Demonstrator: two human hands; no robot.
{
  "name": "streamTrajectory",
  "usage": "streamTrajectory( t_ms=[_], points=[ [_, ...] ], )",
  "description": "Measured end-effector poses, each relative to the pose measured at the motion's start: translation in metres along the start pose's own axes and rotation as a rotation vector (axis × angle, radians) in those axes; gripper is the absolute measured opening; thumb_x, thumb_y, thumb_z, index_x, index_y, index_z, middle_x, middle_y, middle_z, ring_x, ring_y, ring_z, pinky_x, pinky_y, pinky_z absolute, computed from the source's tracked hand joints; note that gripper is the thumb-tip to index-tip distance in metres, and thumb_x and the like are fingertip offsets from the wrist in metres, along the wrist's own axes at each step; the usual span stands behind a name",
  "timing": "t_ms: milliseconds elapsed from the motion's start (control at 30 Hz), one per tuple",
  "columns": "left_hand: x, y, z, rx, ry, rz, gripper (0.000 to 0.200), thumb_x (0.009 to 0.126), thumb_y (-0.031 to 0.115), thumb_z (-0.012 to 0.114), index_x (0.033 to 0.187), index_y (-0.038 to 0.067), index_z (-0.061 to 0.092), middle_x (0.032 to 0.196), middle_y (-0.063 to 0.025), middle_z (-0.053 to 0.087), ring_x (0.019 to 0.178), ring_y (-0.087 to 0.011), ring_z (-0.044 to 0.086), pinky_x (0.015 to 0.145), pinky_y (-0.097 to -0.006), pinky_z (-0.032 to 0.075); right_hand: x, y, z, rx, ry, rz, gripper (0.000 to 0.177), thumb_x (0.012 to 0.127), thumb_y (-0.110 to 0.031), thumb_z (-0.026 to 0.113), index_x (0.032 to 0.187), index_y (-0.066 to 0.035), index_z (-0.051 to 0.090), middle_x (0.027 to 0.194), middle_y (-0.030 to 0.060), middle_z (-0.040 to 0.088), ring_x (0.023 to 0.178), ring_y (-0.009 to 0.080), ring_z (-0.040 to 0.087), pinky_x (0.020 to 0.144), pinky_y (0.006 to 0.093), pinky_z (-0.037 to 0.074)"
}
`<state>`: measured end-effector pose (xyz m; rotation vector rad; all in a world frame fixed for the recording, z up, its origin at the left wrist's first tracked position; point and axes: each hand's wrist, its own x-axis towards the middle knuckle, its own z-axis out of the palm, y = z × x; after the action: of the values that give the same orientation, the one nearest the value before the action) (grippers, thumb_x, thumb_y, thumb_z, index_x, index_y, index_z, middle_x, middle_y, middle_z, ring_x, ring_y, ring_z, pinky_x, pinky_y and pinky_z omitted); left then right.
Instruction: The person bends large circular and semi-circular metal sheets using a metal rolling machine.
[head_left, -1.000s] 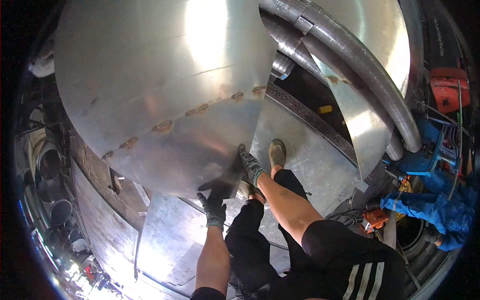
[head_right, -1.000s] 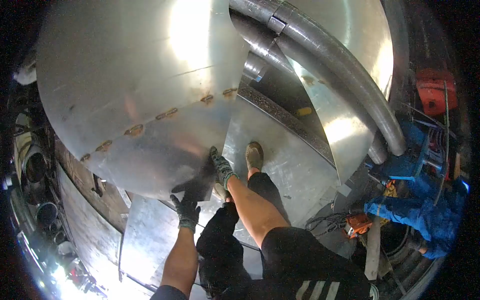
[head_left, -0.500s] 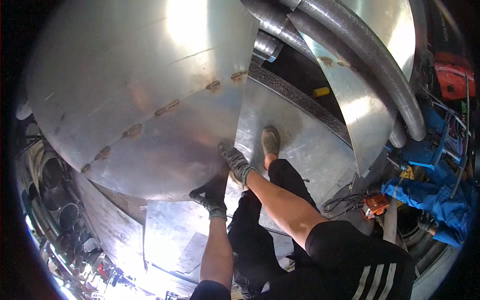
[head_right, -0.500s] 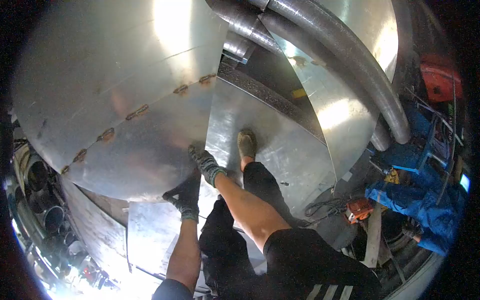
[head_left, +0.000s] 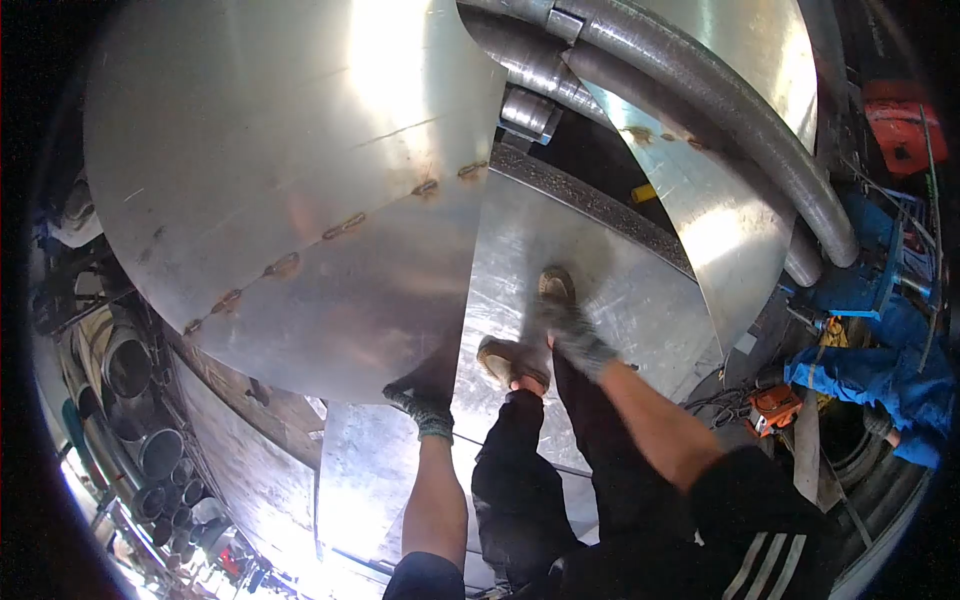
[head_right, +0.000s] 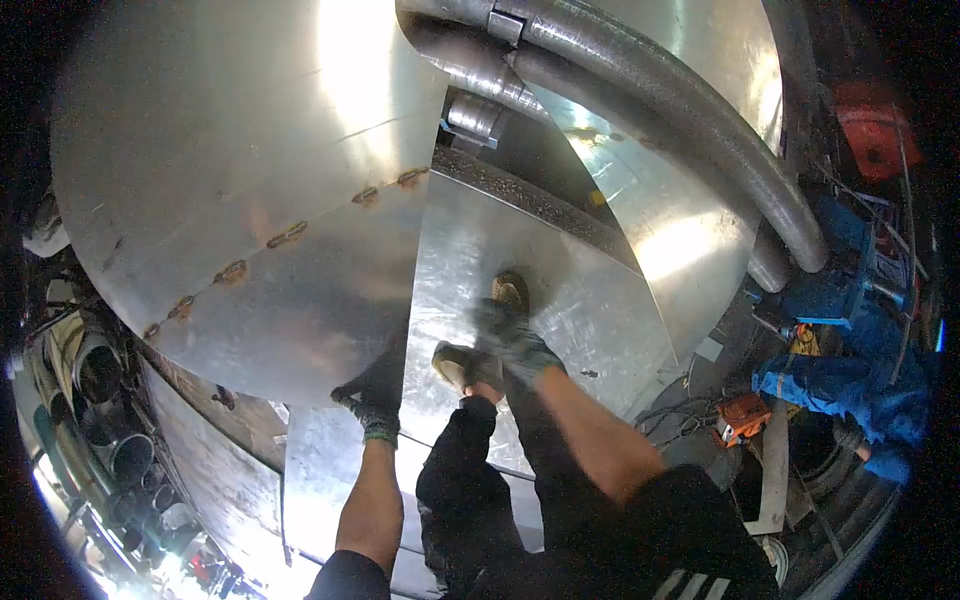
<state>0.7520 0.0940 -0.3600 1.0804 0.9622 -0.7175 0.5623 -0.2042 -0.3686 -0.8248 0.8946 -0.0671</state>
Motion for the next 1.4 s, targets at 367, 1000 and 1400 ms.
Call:
streamTrajectory(
  t_ms=[367,1000,1400],
  points=[
    [-0.009,0.007,0.009,0.100,-0.202,-0.068,0.116,0.067,0.089,0.045,0.145,0.005,0.033,0.149,-0.0096,0.036,0.133,-0.0270,0.033,0.114,-0.0373,0.020,-0.194,-0.155,-0.326,-0.188,1.333,0.347,0.052,0.091,-0.058,0.049,0.108,-0.012,0.068,0.058,0.0023,0.054,0.053,0.0170,0.054,0.048,0.0366,0.042],
    [0.026,0.029,-0.007,0.204,-0.080,-0.068,0.115,0.063,0.092,0.045,0.144,0.010,0.037,0.146,-0.0073,0.040,0.132,-0.0284,0.034,0.114,-0.0415,0.023,-0.161,-0.020,-0.384,0.312,1.078,0.390,0.055,0.082,-0.069,0.058,0.078,-0.013,0.059,0.061,0.0001,0.052,0.055,0.0165,0.048,0.054,0.0340,0.043],
    [0.071,0.038,-0.021,0.124,-0.171,-0.140,0.124,0.058,0.094,0.046,0.146,0.007,0.034,0.149,-0.0091,0.038,0.135,-0.0291,0.034,0.115,-0.0424,0.021,-0.143,-0.060,-0.312,0.344,1.326,0.234,0.072,0.090,-0.059,0.051,0.135,-0.003,0.048,0.128,0.0128,0.055,0.112,0.0263,0.051,0.096,0.0402,0.042]
  ],
)
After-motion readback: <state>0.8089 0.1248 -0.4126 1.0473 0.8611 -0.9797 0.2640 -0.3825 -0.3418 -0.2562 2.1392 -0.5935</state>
